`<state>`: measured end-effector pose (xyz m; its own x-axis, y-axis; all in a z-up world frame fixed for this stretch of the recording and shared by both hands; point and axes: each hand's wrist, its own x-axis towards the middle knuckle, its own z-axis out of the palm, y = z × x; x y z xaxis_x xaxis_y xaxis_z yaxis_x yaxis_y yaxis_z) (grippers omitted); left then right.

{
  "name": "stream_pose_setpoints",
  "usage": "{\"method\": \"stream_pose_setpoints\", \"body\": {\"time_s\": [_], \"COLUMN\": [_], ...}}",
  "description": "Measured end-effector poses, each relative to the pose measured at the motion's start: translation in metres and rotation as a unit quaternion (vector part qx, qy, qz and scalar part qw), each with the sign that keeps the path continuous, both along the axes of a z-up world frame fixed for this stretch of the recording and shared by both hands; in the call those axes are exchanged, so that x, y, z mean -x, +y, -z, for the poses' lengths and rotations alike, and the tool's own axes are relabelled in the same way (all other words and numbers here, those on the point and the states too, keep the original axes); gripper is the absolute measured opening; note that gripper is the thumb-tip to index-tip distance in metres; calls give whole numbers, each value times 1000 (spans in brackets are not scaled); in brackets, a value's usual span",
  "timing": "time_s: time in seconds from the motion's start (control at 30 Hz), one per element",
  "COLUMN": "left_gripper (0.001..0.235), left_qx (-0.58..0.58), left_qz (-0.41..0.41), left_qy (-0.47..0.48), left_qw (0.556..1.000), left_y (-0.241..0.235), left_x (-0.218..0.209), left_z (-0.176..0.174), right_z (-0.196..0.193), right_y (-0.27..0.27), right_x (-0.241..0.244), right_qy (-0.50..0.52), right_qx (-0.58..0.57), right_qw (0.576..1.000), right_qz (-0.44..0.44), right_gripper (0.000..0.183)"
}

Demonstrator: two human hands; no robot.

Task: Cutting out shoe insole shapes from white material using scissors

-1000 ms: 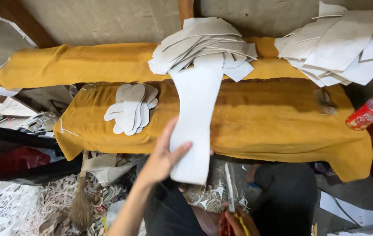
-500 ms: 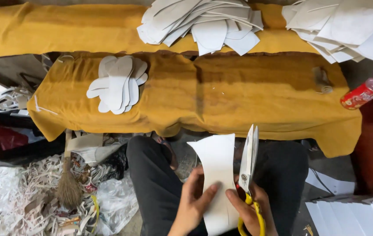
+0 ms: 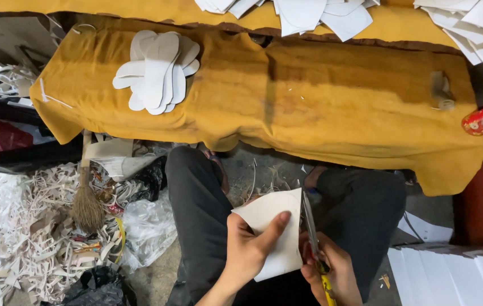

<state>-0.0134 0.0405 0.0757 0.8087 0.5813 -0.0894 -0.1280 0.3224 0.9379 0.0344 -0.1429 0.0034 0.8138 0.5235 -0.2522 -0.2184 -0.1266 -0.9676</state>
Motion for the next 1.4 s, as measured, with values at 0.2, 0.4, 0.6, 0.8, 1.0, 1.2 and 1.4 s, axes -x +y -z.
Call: {"method": "stream_pose_setpoints", "body": {"time_s": [0.2,0.4,0.6,0.8,1.0,1.2,1.4], "left_gripper": [17,17,36,54,42,33,28], "left_qx": [-8,4,26,24,4,-46,-41], "left_qz": [-19,-31,-39,-45,-33,32,70], "left_qy": [25,24,12,8,-14,8,11], "left_qw": [999,999,999,999,999,998,997], "left_y": [-6,-10,-13,-16,-12,-5,0], "left_x": [1,1,-2,-3,-5,-2,0], "left_z": [3,7,16,10,8,7,4], "right_z": [1,3,-10,-10,1,1,-6], "right_y": [-2,-5,1,1,-1,-2,-4], "right_x": [5,5,9,9,9,2,-1], "right_qy": [-50,-106,-86,-121,-155,-100,-163], "right_qx": [12,60,99,142,111,43,71], "right_qw": [998,991,991,982,981,993,982], "right_qz": [-37,-55,-36,-32,-31,-47,-55], "right_gripper": [75,68,72,75,75,79,75]}}
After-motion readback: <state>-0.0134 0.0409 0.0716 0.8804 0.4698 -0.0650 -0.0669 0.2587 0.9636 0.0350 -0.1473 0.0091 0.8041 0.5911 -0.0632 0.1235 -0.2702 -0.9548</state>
